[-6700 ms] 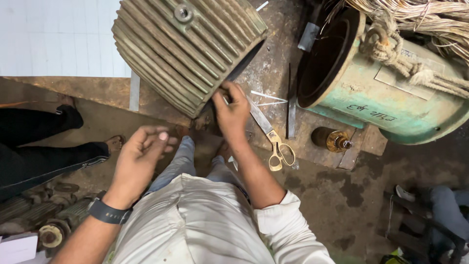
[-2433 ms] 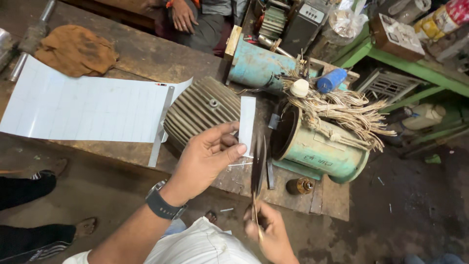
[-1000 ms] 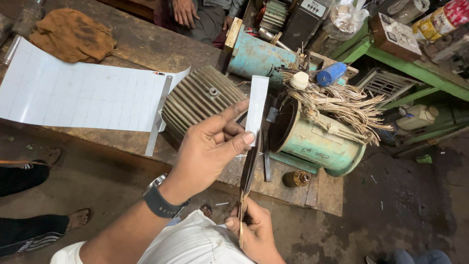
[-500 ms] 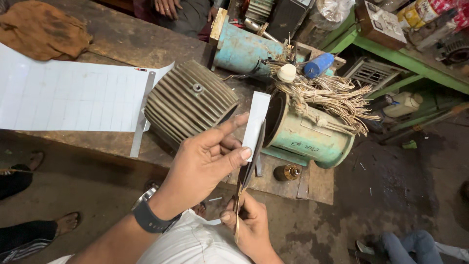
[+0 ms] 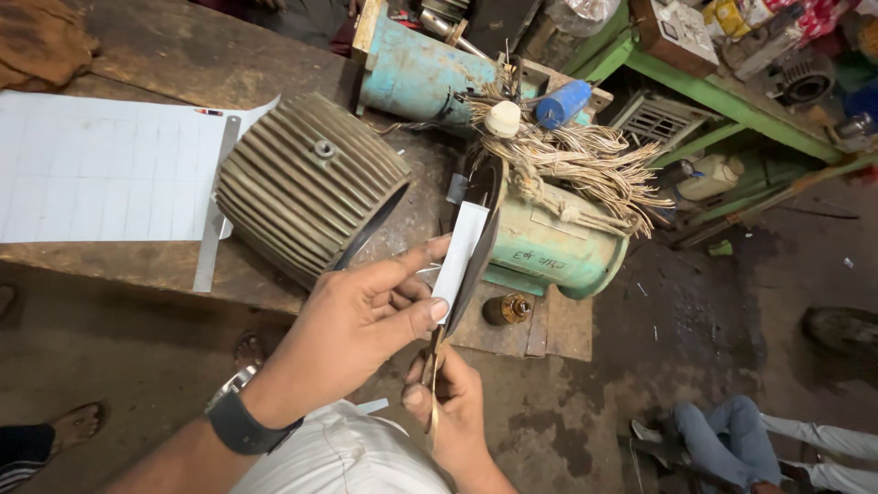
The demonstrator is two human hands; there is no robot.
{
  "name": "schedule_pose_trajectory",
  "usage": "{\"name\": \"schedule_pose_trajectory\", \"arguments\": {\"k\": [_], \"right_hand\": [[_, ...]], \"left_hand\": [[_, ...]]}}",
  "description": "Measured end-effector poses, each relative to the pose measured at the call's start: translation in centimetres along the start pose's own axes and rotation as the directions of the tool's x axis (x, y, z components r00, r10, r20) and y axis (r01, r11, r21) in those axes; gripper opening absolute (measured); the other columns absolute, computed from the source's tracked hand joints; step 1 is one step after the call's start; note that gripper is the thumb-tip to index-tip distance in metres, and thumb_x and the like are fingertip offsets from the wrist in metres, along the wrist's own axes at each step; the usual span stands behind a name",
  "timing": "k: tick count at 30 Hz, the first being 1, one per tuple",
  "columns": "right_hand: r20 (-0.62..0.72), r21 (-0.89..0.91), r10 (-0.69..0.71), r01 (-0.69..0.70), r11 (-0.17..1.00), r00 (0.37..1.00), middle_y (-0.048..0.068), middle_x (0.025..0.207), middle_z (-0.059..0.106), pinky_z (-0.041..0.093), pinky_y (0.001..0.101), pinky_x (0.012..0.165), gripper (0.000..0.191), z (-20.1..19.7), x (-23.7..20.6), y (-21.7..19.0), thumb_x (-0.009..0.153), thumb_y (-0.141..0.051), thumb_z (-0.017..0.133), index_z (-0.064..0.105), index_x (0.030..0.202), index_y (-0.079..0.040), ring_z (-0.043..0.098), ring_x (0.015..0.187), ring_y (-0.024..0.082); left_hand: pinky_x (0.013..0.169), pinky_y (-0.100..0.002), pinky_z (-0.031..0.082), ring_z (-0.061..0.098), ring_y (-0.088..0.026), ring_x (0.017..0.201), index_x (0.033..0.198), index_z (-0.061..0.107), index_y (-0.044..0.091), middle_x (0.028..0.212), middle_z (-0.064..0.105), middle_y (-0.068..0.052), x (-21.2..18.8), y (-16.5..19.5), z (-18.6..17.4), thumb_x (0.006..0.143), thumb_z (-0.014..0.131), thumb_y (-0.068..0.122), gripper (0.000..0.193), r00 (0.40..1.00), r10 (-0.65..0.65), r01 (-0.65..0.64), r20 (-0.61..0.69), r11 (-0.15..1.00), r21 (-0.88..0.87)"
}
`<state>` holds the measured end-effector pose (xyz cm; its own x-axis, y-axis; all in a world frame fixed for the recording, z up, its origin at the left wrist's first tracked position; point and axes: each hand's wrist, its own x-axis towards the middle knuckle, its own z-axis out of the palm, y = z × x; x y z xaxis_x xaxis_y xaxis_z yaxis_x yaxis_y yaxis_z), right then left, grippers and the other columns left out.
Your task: The person cuts a small piece from a white sheet with scissors, then spreads the sheet on the workbench, aligns a steel ruler on it, and marks lines with a pencil. They then cut the sheet lengthwise into strips with scissors and set the cut strips on the bench.
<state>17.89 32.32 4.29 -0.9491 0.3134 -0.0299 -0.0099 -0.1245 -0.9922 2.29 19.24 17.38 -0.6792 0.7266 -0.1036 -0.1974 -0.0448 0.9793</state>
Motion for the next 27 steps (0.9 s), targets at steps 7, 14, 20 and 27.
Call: {"name": "schedule_pose_trajectory", "arguments": {"k": [7, 14, 20, 27], "right_hand": [[-0.044, -0.023, 0.030, -0.031, 0.999, 0.999, 0.000, 0.074, 0.063, 0.045, 0.0248, 0.059, 0.040, -0.7, -0.1, 0.5, 0.091, -0.036, 0.082, 0.061, 0.086, -0.002, 0.057, 0.065, 0.008], [-0.109, -0.049, 0.055, -0.061, 0.997, 0.993, -0.002, 0.071, 0.060, 0.045, 0.0235, 0.058, 0.035, -2.4, 0.5, 1.2, 0.090, -0.036, 0.078, 0.062, 0.088, -0.005, 0.056, 0.064, 0.006], [-0.246, -0.626, 0.333, -0.411, 0.663, 0.910, 0.010, 0.058, 0.064, 0.043, 0.0328, 0.050, 0.037, -5.8, 2.8, 5.2, 0.084, -0.039, 0.084, 0.070, 0.078, -0.005, 0.055, 0.053, 0.013], [0.003, -0.989, -0.116, 0.020, 0.143, 0.993, 0.023, 0.095, 0.070, 0.055, 0.0472, 0.069, 0.034, -9.9, 7.9, 8.0, 0.078, -0.022, 0.078, 0.064, 0.101, -0.001, 0.067, 0.082, 0.041]], "left_hand": [[0.062, -0.018, 0.053, 0.059, 0.000, 0.072, 0.149, 0.056, 0.011, 0.086, 0.069, 0.002, 0.7, -1.1, 0.8, 0.092, 0.068, 0.008, 0.059, 0.999, -0.034, 0.034, 0.003, 0.999, -0.016], [0.067, -0.018, 0.055, 0.063, -0.001, 0.077, 0.149, 0.055, 0.008, 0.090, 0.071, 0.000, 1.5, -4.1, 1.3, 0.092, 0.069, 0.006, 0.059, 0.999, -0.029, 0.030, 0.044, 0.999, -0.034], [0.063, -0.022, 0.052, 0.061, -0.003, 0.078, 0.149, 0.056, 0.008, 0.093, 0.070, 0.000, 1.7, -8.8, 0.3, 0.093, 0.068, 0.009, 0.057, 0.993, -0.115, 0.113, -0.034, 0.992, -0.062], [0.061, -0.026, 0.054, 0.060, -0.005, 0.075, 0.123, 0.067, 0.000, 0.091, 0.068, 0.001, 1.2, -15.0, -0.3, 0.097, 0.065, 0.013, 0.029, 0.963, -0.267, 0.265, -0.020, 0.961, -0.084]]}}
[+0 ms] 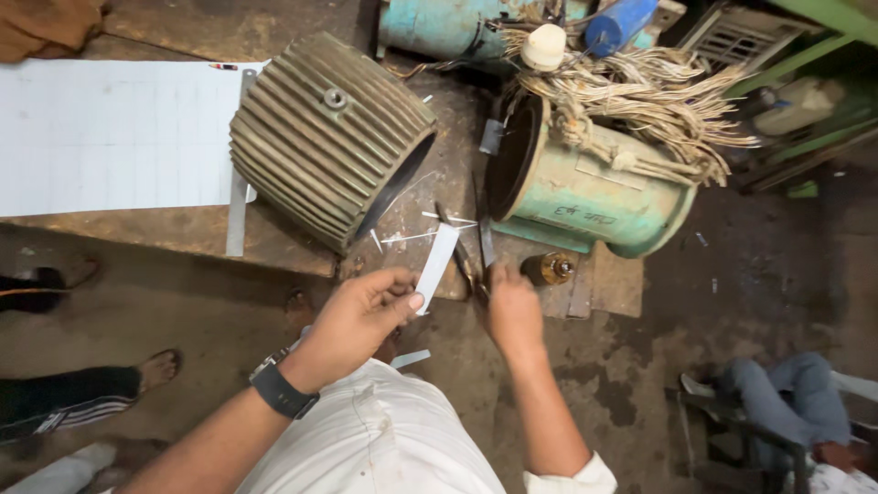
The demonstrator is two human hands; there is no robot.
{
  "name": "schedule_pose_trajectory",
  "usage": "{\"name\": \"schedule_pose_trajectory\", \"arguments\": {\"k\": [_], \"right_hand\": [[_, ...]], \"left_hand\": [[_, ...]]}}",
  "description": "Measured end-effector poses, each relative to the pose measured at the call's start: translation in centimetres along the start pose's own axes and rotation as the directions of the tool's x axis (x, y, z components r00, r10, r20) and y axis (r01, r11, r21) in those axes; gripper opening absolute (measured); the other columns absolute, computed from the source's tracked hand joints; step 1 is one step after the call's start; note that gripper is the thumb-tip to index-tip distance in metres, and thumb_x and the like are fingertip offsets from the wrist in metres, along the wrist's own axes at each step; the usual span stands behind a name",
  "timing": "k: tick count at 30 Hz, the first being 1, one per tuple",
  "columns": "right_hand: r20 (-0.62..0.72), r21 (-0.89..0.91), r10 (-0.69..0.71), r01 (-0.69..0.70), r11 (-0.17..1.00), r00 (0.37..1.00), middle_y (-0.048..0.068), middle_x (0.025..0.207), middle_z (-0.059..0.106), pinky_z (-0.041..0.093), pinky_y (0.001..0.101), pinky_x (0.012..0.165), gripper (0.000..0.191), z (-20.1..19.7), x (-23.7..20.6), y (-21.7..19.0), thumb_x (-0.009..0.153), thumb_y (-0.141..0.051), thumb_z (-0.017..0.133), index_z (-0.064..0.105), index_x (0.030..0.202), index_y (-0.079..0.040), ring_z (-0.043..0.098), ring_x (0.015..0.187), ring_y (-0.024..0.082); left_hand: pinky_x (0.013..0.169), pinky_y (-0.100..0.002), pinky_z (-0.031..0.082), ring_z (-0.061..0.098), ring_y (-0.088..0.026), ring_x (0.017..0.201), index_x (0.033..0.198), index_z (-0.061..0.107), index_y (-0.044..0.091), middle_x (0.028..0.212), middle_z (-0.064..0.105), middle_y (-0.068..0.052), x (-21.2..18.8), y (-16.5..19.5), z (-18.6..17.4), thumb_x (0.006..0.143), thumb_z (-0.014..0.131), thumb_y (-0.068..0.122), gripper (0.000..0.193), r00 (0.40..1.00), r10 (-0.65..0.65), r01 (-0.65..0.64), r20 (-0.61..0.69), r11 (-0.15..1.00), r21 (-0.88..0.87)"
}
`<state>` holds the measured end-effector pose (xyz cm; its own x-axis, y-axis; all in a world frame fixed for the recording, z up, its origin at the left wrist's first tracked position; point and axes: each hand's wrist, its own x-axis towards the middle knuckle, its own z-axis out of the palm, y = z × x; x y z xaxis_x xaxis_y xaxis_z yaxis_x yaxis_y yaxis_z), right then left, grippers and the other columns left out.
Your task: The person cuts a small piece from a white sheet with scissors, then spreads the sheet on the workbench, aligns a steel ruler on it, and marks lines with a pencil. They then cut the sheet lengthwise into strips with scissors and set the cut strips on the bench.
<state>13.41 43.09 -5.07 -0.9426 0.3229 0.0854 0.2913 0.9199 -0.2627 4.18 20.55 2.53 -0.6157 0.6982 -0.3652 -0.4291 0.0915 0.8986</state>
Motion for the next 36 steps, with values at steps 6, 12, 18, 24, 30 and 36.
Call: {"name": "schedule_pose_trajectory", "arguments": {"k": [6, 12, 18, 24, 30, 36], "right_hand": [[0.314, 0.944, 0.018, -0.315, 0.096, 0.949, 0.005, 0.110, 0.072, 0.052, 0.0307, 0.083, 0.018, -0.5, 1.3, -4.2, 0.104, -0.019, 0.060, 0.062, 0.114, -0.005, 0.061, 0.093, 0.014], [0.332, 0.935, 0.064, -0.320, -0.153, 0.941, 0.004, 0.099, 0.069, 0.053, 0.0273, 0.083, 0.013, 3.7, 3.1, -7.5, 0.098, -0.008, 0.072, 0.062, 0.106, -0.003, 0.068, 0.099, 0.012], [0.164, 0.974, 0.148, -0.184, 0.135, 0.975, 0.003, 0.095, 0.071, 0.053, 0.0243, 0.077, 0.040, 8.3, 8.0, -8.4, 0.089, -0.010, 0.076, 0.061, 0.126, -0.006, 0.066, 0.087, 0.008], [0.027, 0.918, 0.178, -0.095, 0.384, 0.984, 0.006, 0.102, 0.075, 0.055, 0.0248, 0.084, 0.023, 11.5, 11.0, -10.1, 0.091, -0.010, 0.078, 0.074, 0.112, -0.001, 0.070, 0.093, 0.009], [0.136, 0.960, 0.225, -0.184, 0.211, 0.965, 0.005, 0.092, 0.076, 0.054, 0.0257, 0.077, 0.017, 16.2, 12.7, -11.8, 0.093, -0.010, 0.075, 0.074, 0.106, 0.000, 0.068, 0.085, 0.010], [0.025, 0.914, 0.229, -0.115, 0.389, 0.973, 0.005, 0.091, 0.076, 0.055, 0.0265, 0.078, 0.012, 18.3, 12.8, -12.4, 0.090, -0.007, 0.071, 0.071, 0.101, -0.003, 0.071, 0.086, 0.009]], "left_hand": [[0.064, -0.027, 0.053, 0.064, -0.007, 0.076, 0.110, 0.064, 0.002, 0.088, 0.066, -0.001, 2.0, -3.5, -2.1, 0.100, 0.061, 0.014, 0.016, 0.982, -0.163, 0.175, 0.097, 0.977, -0.124], [0.085, -0.028, 0.056, 0.068, -0.009, 0.094, 0.118, 0.065, 0.002, 0.103, 0.072, -0.001, 3.3, -6.4, -4.2, 0.097, 0.065, 0.013, 0.023, 0.997, -0.063, 0.065, -0.033, 0.996, 0.065], [0.089, -0.026, 0.053, 0.065, -0.010, 0.100, 0.126, 0.066, 0.004, 0.110, 0.072, -0.003, 1.9, -6.4, -7.8, 0.095, 0.065, 0.013, 0.032, 0.972, -0.101, 0.147, -0.214, 0.966, 0.211], [0.090, -0.026, 0.053, 0.066, -0.009, 0.102, 0.128, 0.064, 0.003, 0.114, 0.073, -0.004, 0.0, -6.0, -10.6, 0.097, 0.063, 0.017, 0.034, 0.930, -0.181, 0.211, -0.319, 0.975, 0.063], [0.088, -0.028, 0.053, 0.065, -0.012, 0.100, 0.130, 0.062, 0.002, 0.114, 0.073, -0.008, -1.8, -6.9, -12.9, 0.098, 0.061, 0.018, 0.036, 0.880, -0.274, 0.291, -0.388, 0.957, -0.016], [0.089, -0.028, 0.053, 0.067, -0.013, 0.101, 0.130, 0.062, 0.004, 0.114, 0.073, -0.007, -3.3, -8.2, -14.4, 0.098, 0.060, 0.020, 0.036, 0.869, -0.286, 0.293, -0.404, 0.955, -0.047]]}}
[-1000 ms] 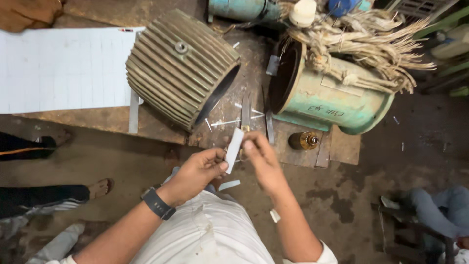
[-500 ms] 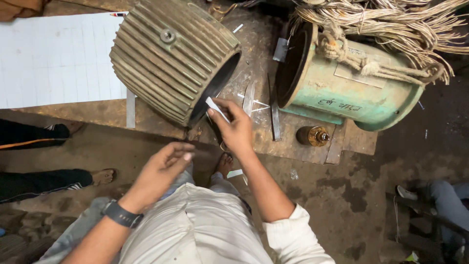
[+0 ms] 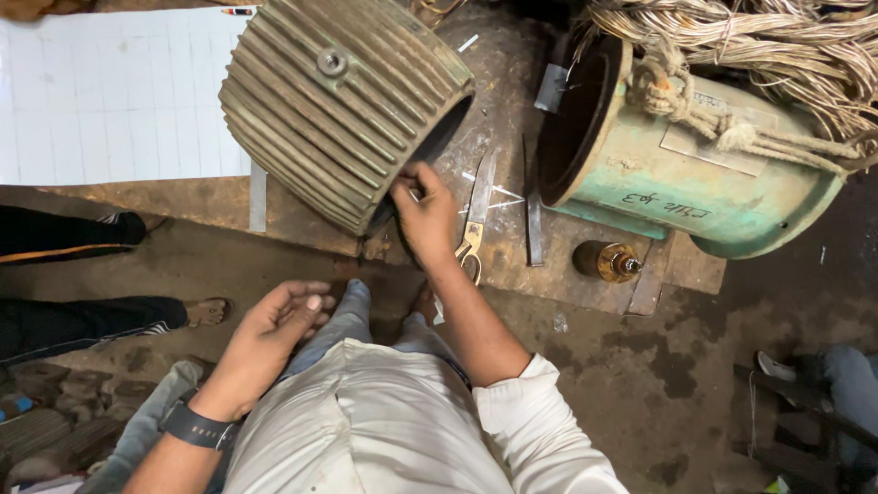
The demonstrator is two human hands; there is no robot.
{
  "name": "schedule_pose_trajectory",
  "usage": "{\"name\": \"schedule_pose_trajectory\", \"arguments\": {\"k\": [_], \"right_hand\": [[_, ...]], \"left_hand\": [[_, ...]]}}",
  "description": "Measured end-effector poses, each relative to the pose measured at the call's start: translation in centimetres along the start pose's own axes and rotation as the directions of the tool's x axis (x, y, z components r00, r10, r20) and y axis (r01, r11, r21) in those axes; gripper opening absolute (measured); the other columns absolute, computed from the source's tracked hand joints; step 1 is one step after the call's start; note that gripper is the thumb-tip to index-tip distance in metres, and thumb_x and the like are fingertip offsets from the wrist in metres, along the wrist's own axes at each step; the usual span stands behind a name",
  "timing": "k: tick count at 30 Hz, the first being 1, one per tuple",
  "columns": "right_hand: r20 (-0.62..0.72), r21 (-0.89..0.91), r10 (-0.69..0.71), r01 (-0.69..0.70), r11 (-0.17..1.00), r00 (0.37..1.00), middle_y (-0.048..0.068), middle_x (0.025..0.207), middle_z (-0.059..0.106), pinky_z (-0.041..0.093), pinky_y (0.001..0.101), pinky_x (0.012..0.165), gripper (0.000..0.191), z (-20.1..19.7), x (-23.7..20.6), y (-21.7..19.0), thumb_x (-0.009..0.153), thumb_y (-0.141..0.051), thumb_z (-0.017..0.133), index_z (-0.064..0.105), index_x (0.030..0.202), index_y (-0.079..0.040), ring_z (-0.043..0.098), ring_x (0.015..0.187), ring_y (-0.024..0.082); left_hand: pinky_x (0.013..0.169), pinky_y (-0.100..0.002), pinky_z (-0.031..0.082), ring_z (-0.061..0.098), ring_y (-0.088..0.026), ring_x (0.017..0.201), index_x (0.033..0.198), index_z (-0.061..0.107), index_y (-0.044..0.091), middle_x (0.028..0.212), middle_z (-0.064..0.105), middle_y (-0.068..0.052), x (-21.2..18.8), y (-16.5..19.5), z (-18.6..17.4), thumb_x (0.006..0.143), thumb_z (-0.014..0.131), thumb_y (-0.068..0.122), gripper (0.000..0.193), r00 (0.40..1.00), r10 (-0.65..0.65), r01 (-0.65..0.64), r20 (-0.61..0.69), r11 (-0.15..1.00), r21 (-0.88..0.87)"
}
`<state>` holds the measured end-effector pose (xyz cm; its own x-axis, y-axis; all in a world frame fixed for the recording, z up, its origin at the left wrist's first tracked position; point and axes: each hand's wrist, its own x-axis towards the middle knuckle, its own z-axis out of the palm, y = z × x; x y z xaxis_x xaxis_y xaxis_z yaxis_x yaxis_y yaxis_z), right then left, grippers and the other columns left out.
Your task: The person cuts a small piece from a white sheet with scissors, then spreads the sheet on the workbench, aligns a steel ruler on it, and marks lines with a pencil. They then cut the sheet lengthwise into strips with scissors and set the cut strips on the bench.
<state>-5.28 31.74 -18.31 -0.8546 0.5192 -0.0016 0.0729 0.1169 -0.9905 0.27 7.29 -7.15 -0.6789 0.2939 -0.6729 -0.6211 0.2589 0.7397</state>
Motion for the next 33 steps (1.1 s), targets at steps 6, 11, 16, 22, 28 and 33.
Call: {"name": "schedule_pose_trajectory", "arguments": {"k": [6, 11, 16, 22, 28, 33], "right_hand": [[0.193, -0.115, 0.105, -0.084, 0.990, 0.976, 0.003, 0.086, 0.077, 0.056, 0.0270, 0.075, 0.024, -1.6, 2.8, 1.1, 0.084, -0.012, 0.077, 0.074, 0.107, -0.007, 0.071, 0.079, 0.009], [0.249, 0.084, 0.264, -0.293, 0.953, 0.932, 0.007, 0.089, 0.077, 0.054, 0.0302, 0.073, 0.025, -0.6, 4.1, 0.8, 0.082, -0.010, 0.079, 0.077, 0.106, -0.004, 0.067, 0.077, 0.012], [0.112, -0.359, -0.037, 0.075, 0.930, 0.993, 0.011, 0.086, 0.075, 0.054, 0.0360, 0.070, 0.036, -1.1, 2.5, -2.3, 0.075, -0.013, 0.082, 0.074, 0.109, -0.006, 0.072, 0.076, 0.025], [0.144, -0.224, -0.251, 0.279, 0.934, 0.957, 0.013, 0.089, 0.068, 0.055, 0.0366, 0.072, 0.024, -3.1, 0.5, -5.3, 0.077, -0.009, 0.080, 0.068, 0.095, -0.001, 0.071, 0.080, 0.029], [0.129, -0.235, -0.228, 0.253, 0.938, 0.965, 0.013, 0.088, 0.069, 0.055, 0.0354, 0.074, 0.017, -2.2, 2.1, -4.4, 0.076, -0.005, 0.078, 0.071, 0.090, 0.000, 0.071, 0.081, 0.028], [0.174, -0.230, -0.333, 0.367, 0.901, 0.927, 0.014, 0.096, 0.071, 0.056, 0.0358, 0.080, 0.022, -3.1, 1.7, -3.6, 0.077, -0.006, 0.081, 0.072, 0.095, 0.001, 0.071, 0.092, 0.028]], "left_hand": [[0.085, -0.027, 0.051, 0.066, -0.012, 0.098, 0.129, 0.064, 0.006, 0.114, 0.074, -0.006, -0.4, -0.7, -0.8, 0.099, 0.059, 0.023, 0.035, 1.000, -0.002, 0.003, -0.023, 0.999, 0.047], [0.085, -0.026, 0.051, 0.065, -0.010, 0.098, 0.128, 0.064, 0.006, 0.112, 0.074, -0.004, -0.5, -0.9, -0.5, 0.100, 0.058, 0.024, 0.034, 1.000, 0.003, -0.003, -0.012, 0.999, 0.054], [0.085, -0.027, 0.051, 0.065, -0.011, 0.098, 0.128, 0.064, 0.006, 0.113, 0.074, -0.004, -0.8, -0.7, -0.3, 0.100, 0.059, 0.023, 0.033, 1.000, -0.001, 0.001, -0.010, 0.998, 0.058], [0.088, -0.028, 0.053, 0.067, -0.011, 0.100, 0.130, 0.064, 0.005, 0.113, 0.074, -0.005, -1.5, -0.3, -1.0, 0.099, 0.057, 0.020, 0.035, 0.999, -0.017, 0.018, -0.049, 0.999, 0.027], [0.086, -0.028, 0.052, 0.066, -0.012, 0.098, 0.130, 0.064, 0.005, 0.112, 0.074, -0.006, -1.3, -0.7, -0.7, 0.100, 0.058, 0.019, 0.035, 0.998, 0.002, 0.000, -0.065, 0.999, 0.038], [0.087, -0.028, 0.052, 0.065, -0.012, 0.100, 0.131, 0.064, 0.004, 0.112, 0.073, -0.006, -1.1, -0.9, -0.3, 0.099, 0.059, 0.019, 0.035, 0.999, -0.014, 0.014, -0.049, 1.000, 0.002]]}}
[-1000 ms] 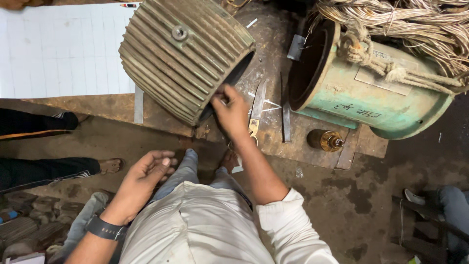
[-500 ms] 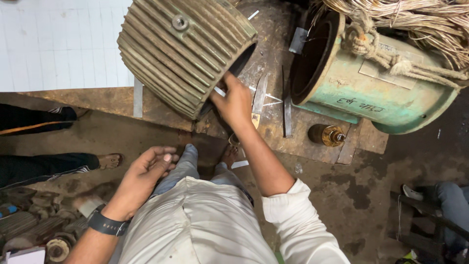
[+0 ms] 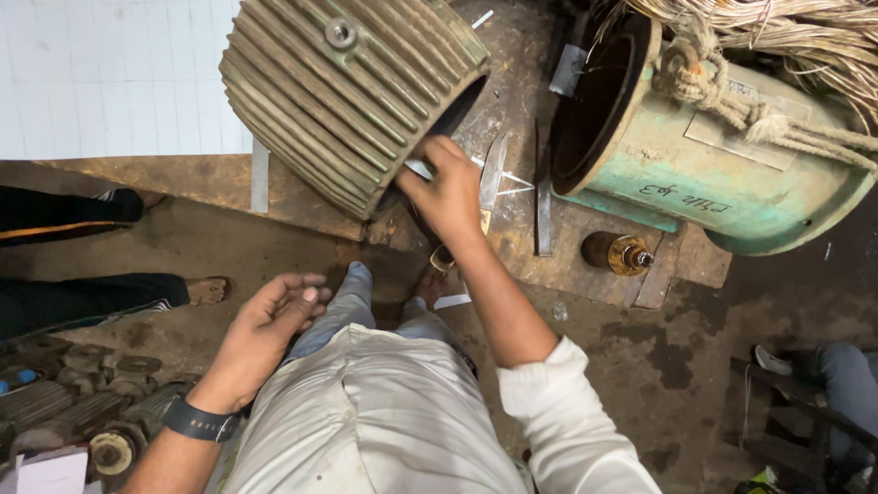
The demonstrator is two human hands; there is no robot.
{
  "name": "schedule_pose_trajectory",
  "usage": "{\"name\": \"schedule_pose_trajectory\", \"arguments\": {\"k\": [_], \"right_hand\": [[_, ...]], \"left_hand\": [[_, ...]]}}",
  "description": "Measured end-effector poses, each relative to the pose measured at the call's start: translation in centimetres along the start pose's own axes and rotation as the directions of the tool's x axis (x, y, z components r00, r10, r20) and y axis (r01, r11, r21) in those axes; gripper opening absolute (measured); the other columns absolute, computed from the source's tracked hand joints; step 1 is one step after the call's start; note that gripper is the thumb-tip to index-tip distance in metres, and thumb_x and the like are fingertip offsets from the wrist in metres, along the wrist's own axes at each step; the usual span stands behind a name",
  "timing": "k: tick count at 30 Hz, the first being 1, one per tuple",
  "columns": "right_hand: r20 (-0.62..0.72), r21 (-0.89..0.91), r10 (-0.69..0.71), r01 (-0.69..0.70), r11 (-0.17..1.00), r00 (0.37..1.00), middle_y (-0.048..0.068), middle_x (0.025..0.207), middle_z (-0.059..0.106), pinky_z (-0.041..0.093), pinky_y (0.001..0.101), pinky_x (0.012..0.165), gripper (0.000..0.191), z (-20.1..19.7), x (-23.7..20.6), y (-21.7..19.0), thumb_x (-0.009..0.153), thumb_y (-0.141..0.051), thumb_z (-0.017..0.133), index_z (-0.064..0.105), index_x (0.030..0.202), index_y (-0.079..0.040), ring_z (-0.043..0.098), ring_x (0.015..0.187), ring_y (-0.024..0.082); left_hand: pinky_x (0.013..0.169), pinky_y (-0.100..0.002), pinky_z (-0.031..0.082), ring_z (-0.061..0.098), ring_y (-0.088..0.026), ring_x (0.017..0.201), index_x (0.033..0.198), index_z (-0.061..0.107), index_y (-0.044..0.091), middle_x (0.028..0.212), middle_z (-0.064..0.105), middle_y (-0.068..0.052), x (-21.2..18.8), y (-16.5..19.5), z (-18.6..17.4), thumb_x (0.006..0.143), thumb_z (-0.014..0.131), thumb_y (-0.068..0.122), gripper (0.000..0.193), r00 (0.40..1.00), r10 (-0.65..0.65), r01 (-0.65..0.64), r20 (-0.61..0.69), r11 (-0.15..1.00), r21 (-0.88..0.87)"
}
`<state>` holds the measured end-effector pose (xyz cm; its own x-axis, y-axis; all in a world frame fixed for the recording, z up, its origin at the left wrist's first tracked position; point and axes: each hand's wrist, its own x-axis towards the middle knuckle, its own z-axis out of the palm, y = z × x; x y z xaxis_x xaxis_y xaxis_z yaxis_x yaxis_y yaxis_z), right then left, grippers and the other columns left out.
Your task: The person cuts a small piece from a white sheet with scissors, then spreads the sheet on the workbench, aligns a steel ruler on it, and marks lines with a pencil. They then cut the sheet lengthwise into strips with scissors and set the cut strips on the bench.
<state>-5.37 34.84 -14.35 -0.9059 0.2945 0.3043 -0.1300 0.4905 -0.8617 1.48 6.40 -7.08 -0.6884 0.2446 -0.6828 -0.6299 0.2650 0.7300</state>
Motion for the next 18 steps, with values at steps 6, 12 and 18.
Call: {"name": "schedule_pose_trajectory", "arguments": {"k": [6, 12, 18], "right_hand": [[-0.014, 0.282, 0.252, -0.238, 0.930, 0.968, 0.009, 0.099, 0.074, 0.060, 0.0289, 0.071, 0.010, -0.6, -1.3, 0.4, 0.084, -0.008, 0.080, 0.074, 0.090, -0.002, 0.071, 0.091, 0.016], [-0.039, 0.102, 0.141, -0.136, 0.985, 0.989, 0.009, 0.088, 0.072, 0.056, 0.0295, 0.071, 0.010, 0.2, -0.5, 1.0, 0.082, -0.003, 0.078, 0.072, 0.089, 0.000, 0.070, 0.075, 0.018], [-0.049, 0.122, 0.105, -0.098, 0.988, 0.993, 0.008, 0.087, 0.070, 0.055, 0.0304, 0.068, 0.011, -1.1, -1.6, -0.6, 0.085, -0.006, 0.079, 0.074, 0.093, -0.003, 0.070, 0.075, 0.019]], "left_hand": [[0.087, -0.028, 0.052, 0.067, -0.013, 0.101, 0.130, 0.064, 0.005, 0.114, 0.074, -0.006, 0.6, 0.4, -0.2, 0.099, 0.058, 0.020, 0.035, 0.999, 0.013, -0.012, -0.033, 0.999, 0.037], [0.088, -0.028, 0.052, 0.066, -0.012, 0.101, 0.130, 0.063, 0.004, 0.116, 0.073, -0.007, 0.5, 0.1, 1.3, 0.098, 0.059, 0.019, 0.035, 1.000, -0.012, 0.011, 0.020, 0.999, 0.036], [0.088, -0.028, 0.052, 0.067, -0.012, 0.102, 0.129, 0.063, 0.003, 0.114, 0.073, -0.007, 0.7, 0.6, 1.5, 0.098, 0.060, 0.018, 0.035, 0.999, 0.021, -0.022, 0.044, 0.999, 0.026]]}}
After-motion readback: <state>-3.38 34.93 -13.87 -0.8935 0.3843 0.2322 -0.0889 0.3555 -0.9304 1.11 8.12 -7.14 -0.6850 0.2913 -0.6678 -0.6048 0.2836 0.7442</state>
